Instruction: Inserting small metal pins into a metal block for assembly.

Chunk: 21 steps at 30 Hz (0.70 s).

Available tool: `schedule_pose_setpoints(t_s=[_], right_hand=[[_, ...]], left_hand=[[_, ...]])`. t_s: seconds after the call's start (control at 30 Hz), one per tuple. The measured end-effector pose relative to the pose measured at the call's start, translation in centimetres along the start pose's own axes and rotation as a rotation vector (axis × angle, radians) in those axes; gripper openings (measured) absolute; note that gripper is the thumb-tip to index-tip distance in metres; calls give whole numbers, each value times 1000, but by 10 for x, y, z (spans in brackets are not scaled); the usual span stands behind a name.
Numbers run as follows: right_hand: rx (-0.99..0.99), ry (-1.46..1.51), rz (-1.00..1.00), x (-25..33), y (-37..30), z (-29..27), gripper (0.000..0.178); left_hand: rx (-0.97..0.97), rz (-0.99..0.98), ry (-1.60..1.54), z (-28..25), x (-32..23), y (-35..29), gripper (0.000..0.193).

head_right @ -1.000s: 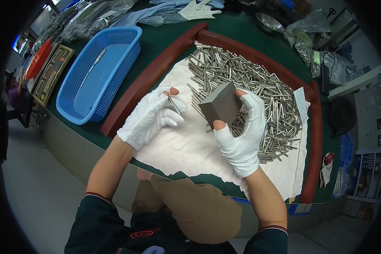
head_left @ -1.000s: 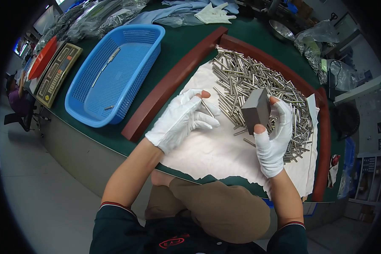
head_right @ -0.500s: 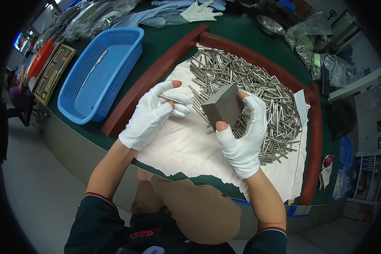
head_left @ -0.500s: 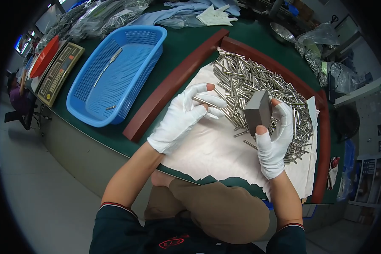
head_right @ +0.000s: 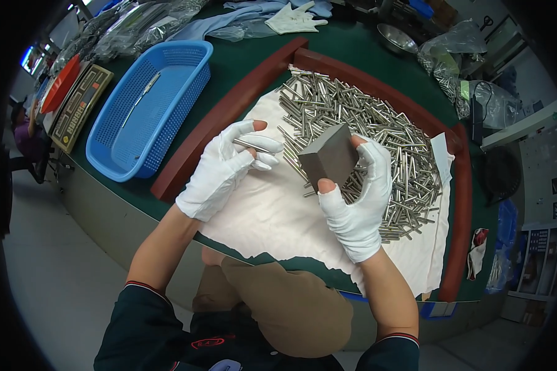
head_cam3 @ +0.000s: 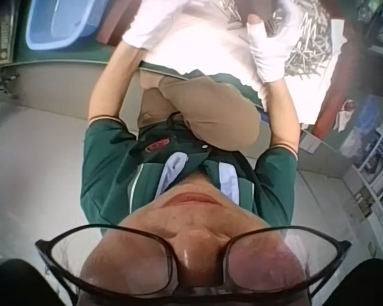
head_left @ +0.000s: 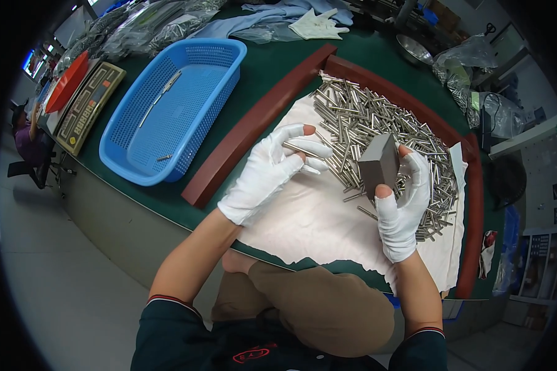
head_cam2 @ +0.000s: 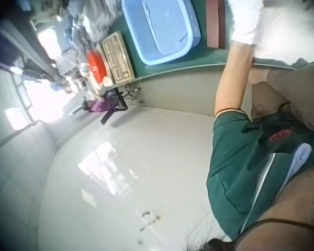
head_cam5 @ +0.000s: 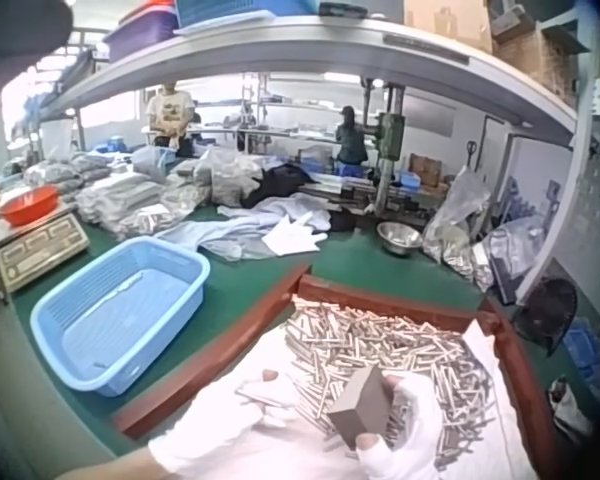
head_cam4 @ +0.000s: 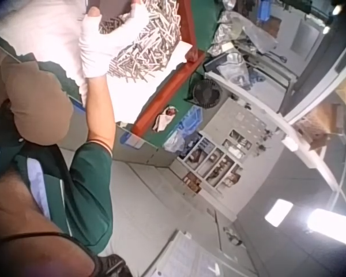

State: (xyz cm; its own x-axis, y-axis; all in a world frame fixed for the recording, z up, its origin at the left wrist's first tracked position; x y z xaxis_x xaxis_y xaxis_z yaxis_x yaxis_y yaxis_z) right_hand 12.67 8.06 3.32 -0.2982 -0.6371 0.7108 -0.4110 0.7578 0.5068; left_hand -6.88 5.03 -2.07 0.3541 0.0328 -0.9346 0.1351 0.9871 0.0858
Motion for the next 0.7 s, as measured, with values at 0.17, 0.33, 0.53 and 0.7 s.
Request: schedule_pose_setpoints(t_s=[0.17, 0.33, 0.53, 0.7], right_hand=[[0, -19, -6, 0, 0, -1, 63], [-5, -23, -1, -1, 0, -1, 63], [4, -14, 21, -4, 0, -1, 63], [-6, 5, 28, -4, 0, -1, 62]], left_hand=[[-8, -50, 14, -1, 1, -1, 49], [-38, -177, -22, -2, 9, -3, 53], [-5, -177, -50, 1, 12, -4, 54], [8, -213, -149, 0, 17, -5, 56]])
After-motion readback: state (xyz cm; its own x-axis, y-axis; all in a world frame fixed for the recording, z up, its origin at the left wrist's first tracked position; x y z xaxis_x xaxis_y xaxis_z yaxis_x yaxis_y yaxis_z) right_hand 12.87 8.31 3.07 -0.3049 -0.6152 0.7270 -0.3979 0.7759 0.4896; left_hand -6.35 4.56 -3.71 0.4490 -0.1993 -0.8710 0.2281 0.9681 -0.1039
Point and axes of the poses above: each hand's wrist, its own y-axis towards the middle knuckle, its own z-axis out of the palm, x = y × z, the point moved 9 cm from there along y, towards the middle knuckle, and after that the axes turned 9 degrees about x, right-handed, at the moved point
